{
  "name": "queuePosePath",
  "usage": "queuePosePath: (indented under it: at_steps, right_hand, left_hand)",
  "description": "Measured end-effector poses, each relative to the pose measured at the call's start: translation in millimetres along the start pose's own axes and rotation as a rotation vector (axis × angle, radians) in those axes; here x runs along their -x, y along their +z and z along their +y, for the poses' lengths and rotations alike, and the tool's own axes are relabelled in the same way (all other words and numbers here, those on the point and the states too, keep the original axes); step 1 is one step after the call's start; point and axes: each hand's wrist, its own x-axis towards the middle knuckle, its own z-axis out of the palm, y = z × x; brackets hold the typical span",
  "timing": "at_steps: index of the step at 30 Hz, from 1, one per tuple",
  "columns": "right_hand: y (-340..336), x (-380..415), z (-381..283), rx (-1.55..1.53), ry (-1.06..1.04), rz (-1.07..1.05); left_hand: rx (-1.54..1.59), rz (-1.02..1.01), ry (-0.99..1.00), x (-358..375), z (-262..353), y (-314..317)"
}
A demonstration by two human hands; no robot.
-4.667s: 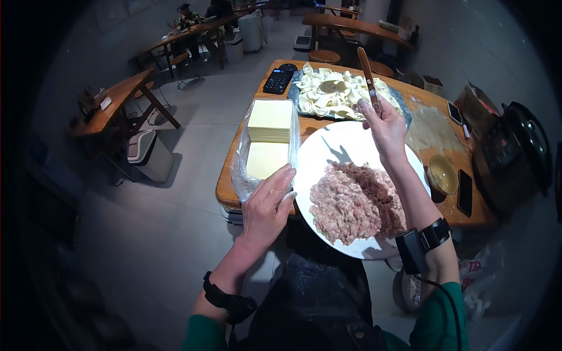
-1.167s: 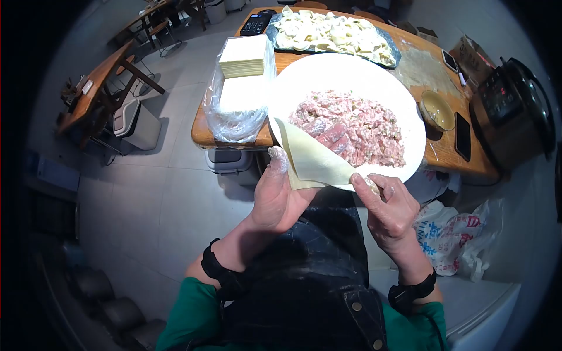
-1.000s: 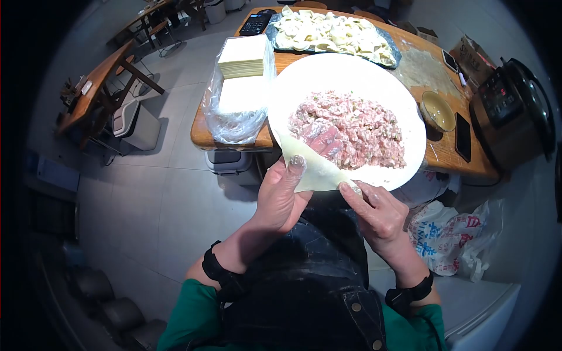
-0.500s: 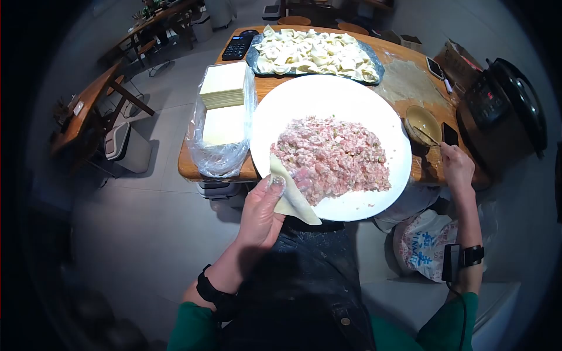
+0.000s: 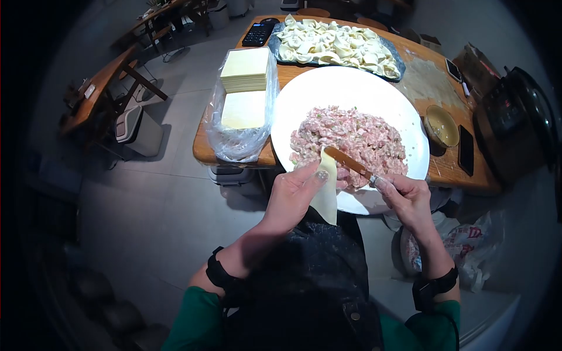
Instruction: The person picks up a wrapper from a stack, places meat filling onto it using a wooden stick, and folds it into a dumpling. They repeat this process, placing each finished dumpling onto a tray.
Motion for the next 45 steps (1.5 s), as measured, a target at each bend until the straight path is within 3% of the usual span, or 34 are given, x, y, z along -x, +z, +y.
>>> queuePosePath:
  at_steps: [4, 7, 10, 12, 15, 18, 20, 21, 22, 23, 24, 26, 28, 30, 32, 34, 36, 38, 40, 45]
  right_hand:
    - [7, 15, 10, -0.077, -0.053, 0.044]
    - [52, 28, 0, -0.263, -0.082, 0.055]
    - [87, 30, -4, -0.371, -0.166, 0.142]
    - [96, 28, 2, -0.545, -0.169, 0.297]
    - [96, 23, 4, -0.532, -0.324, 0.377]
    - [87, 13, 6, -0.497, -0.430, 0.397]
    - [73, 6, 0, -0.217, -0.554, 0.286]
    - [63, -6, -7, 0.052, -0.834, 0.233]
    - [56, -8, -14, 0.054, -0.835, 0.235]
    - [51, -8, -23, 0.280, -0.890, 0.204]
    - [47, -10, -28, 0.506, -0.944, 0.172]
    - [44, -16, -25, 0.580, -0.949, 0.174]
    - [43, -22, -27, 0.596, -0.845, 0.008]
    - [46, -38, -30, 0.605, -0.863, 0.013]
    - [43, -63, -40, 0.512, -0.504, -0.014]
    - [41, -102, -64, 0.018, -0.298, 0.081]
    - [35, -141, -79, -0.187, -0.377, 0.214]
    - [31, -163, -77, -0.187, -0.424, 0.295]
    - [35, -159, -71, -0.250, -0.474, 0.279]
    - [36, -100, -48, -0.274, -0.265, 0.131]
  left_hand:
    - [0.091, 0.047, 0.023, 7, -6, -2]
    - [0.660, 0.002, 0.014, 5, -5, 6]
    - [0.895, -0.079, -0.055, 5, -6, 9]
    - [0.887, -0.028, -0.040, 7, -4, 14]
    - [0.923, 0.020, -0.024, 6, -8, 13]
    - [0.500, 0.066, 0.044, 6, -8, 13]
    - [0.321, 0.114, 0.093, 8, -4, 8]
    - [-0.151, 0.072, 0.258, 9, 2, 2]
    - [-0.625, 0.029, 0.417, 10, 8, -2]
    - [-0.775, 0.053, 0.547, 9, 13, -4]
    - [-0.778, 0.055, 0.555, 8, 13, -5]
    - [-1.136, 0.042, 0.744, 4, 12, -7]
    - [-1.189, 0.036, 0.782, -1, 13, -10]
    - [-1.170, 0.055, 0.734, 0, 22, -11]
    - [-1.236, 0.130, 0.752, -3, 21, -27]
    - [-1.172, 0.261, 0.764, -9, 42, -35]
    - [-1.152, 0.332, 0.769, -19, 44, -61]
    - [-1.233, 0.382, 0.752, -26, 46, -91]
    - [-1.311, 0.419, 0.706, -32, 46, -115]
    - [-1.501, 0.388, 0.647, -46, 44, -147]
